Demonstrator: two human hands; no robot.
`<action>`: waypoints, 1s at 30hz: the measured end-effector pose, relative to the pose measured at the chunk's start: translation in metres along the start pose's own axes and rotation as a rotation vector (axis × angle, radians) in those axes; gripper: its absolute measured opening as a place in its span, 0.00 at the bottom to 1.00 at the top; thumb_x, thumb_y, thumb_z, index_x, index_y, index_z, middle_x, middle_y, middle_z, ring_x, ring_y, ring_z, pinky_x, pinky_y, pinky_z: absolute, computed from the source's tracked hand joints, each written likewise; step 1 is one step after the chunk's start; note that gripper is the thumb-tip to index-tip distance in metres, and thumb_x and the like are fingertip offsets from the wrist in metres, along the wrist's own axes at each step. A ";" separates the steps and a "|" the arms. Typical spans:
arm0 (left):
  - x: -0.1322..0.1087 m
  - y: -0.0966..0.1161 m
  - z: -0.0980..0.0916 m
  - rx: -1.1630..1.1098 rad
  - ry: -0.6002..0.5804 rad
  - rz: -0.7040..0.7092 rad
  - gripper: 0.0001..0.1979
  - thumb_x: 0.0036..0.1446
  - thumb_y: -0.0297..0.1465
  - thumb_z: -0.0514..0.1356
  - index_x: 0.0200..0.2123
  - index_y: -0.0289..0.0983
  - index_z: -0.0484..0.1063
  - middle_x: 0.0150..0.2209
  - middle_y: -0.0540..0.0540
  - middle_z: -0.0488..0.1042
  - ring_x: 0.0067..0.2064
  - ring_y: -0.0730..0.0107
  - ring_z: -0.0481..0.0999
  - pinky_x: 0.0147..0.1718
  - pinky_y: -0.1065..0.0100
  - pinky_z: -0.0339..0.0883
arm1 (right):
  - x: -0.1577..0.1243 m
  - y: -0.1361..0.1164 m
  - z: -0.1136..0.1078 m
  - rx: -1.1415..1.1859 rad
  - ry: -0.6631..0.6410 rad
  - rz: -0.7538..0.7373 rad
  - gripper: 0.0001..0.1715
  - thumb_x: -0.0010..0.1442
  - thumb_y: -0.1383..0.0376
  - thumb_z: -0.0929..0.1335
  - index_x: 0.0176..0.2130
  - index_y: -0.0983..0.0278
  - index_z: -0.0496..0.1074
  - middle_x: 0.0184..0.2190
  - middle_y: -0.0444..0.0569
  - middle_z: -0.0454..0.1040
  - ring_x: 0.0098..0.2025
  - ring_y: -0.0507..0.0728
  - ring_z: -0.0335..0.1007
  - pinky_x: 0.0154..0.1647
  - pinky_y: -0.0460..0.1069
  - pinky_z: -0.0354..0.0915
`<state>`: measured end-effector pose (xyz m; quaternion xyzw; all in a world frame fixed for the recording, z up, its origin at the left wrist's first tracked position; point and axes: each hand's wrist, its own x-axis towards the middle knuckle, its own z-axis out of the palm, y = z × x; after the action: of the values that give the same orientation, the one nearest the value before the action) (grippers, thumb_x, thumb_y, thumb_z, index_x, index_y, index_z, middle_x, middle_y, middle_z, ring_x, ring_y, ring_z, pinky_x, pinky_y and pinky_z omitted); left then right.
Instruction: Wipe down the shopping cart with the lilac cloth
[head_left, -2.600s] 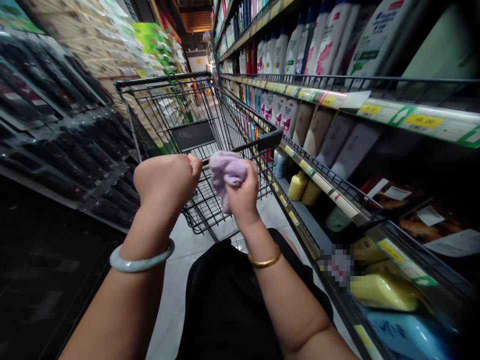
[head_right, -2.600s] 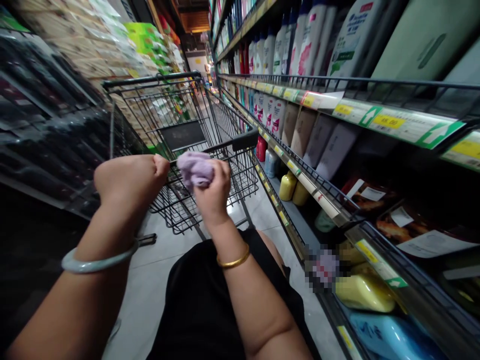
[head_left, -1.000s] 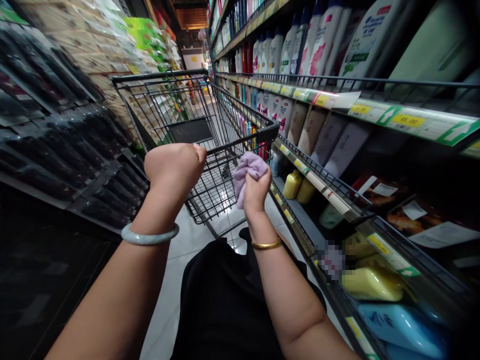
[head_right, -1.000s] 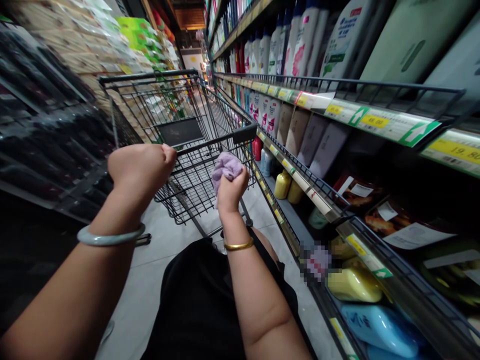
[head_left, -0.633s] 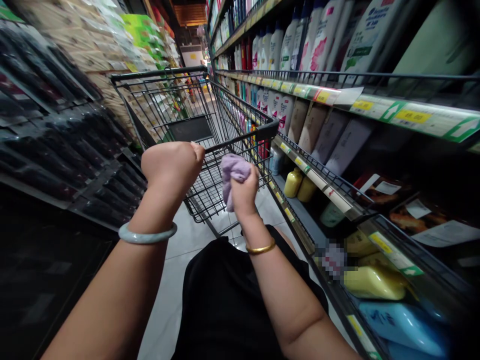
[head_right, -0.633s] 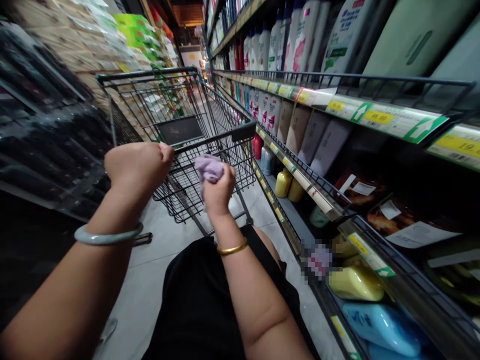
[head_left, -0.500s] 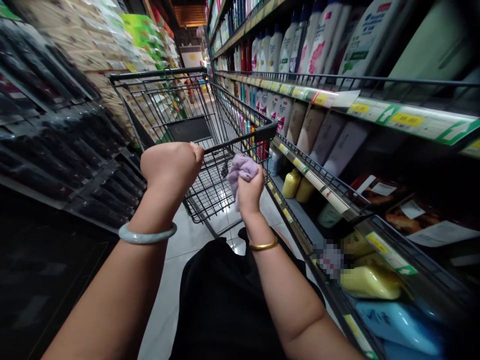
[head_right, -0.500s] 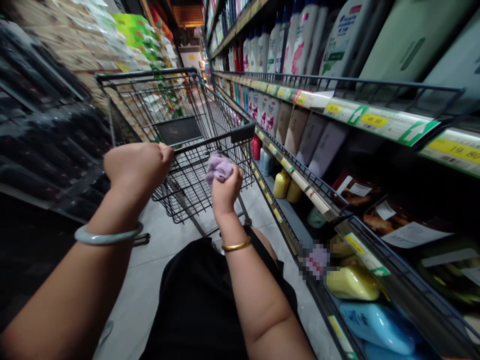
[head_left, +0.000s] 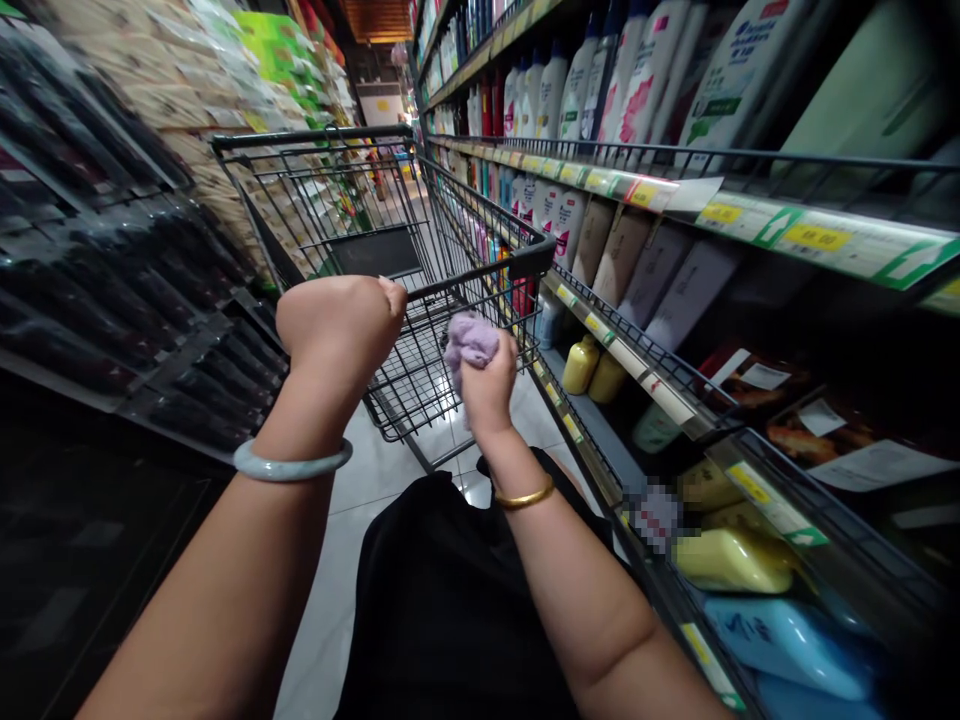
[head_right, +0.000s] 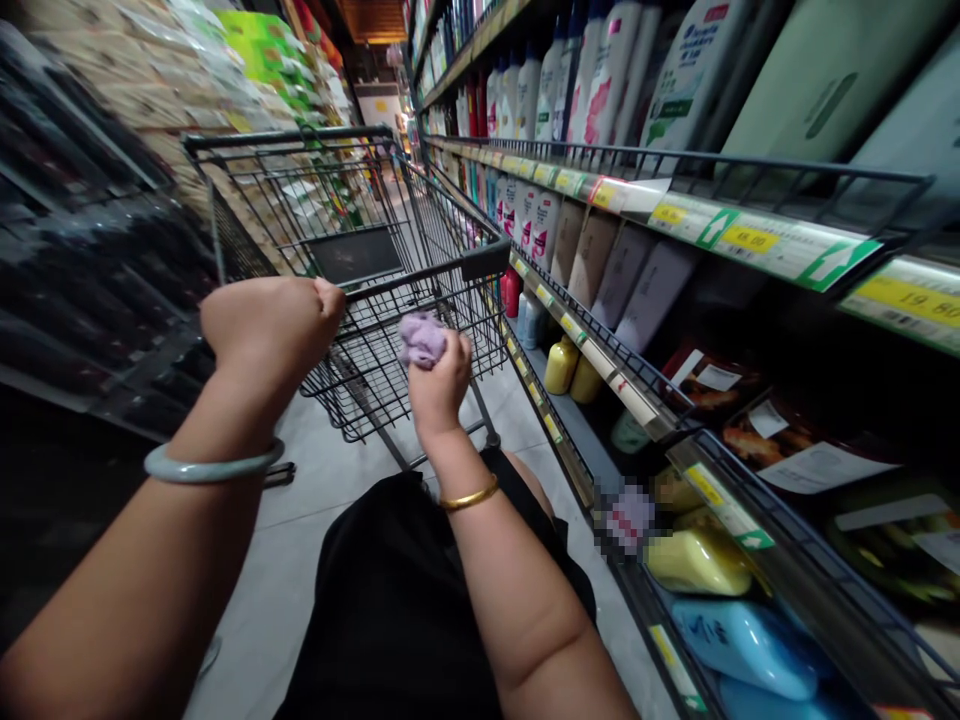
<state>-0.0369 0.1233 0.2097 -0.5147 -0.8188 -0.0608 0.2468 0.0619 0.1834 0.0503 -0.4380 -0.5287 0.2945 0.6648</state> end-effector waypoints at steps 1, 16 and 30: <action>0.000 0.000 -0.001 -0.002 -0.004 0.004 0.36 0.71 0.37 0.38 0.42 0.23 0.84 0.39 0.26 0.82 0.39 0.47 0.80 0.32 0.58 0.56 | -0.010 -0.003 0.003 -0.018 -0.054 -0.028 0.16 0.56 0.72 0.71 0.43 0.58 0.70 0.46 0.50 0.73 0.48 0.59 0.72 0.56 0.56 0.73; 0.000 -0.001 0.001 0.002 0.016 0.008 0.36 0.71 0.37 0.37 0.41 0.22 0.83 0.38 0.27 0.81 0.40 0.47 0.81 0.31 0.59 0.53 | -0.015 0.001 0.005 -0.003 -0.103 0.028 0.14 0.56 0.71 0.72 0.43 0.59 0.72 0.47 0.50 0.72 0.48 0.60 0.72 0.57 0.57 0.72; 0.003 -0.017 0.006 0.041 0.009 -0.047 0.36 0.71 0.37 0.37 0.42 0.23 0.84 0.39 0.28 0.82 0.40 0.50 0.79 0.31 0.60 0.52 | -0.004 0.012 0.001 0.004 -0.057 0.065 0.14 0.56 0.72 0.71 0.43 0.58 0.72 0.48 0.49 0.73 0.50 0.60 0.73 0.59 0.59 0.73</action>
<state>-0.0553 0.1203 0.2083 -0.4900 -0.8306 -0.0518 0.2595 0.0604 0.1859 0.0376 -0.4452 -0.5323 0.3294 0.6402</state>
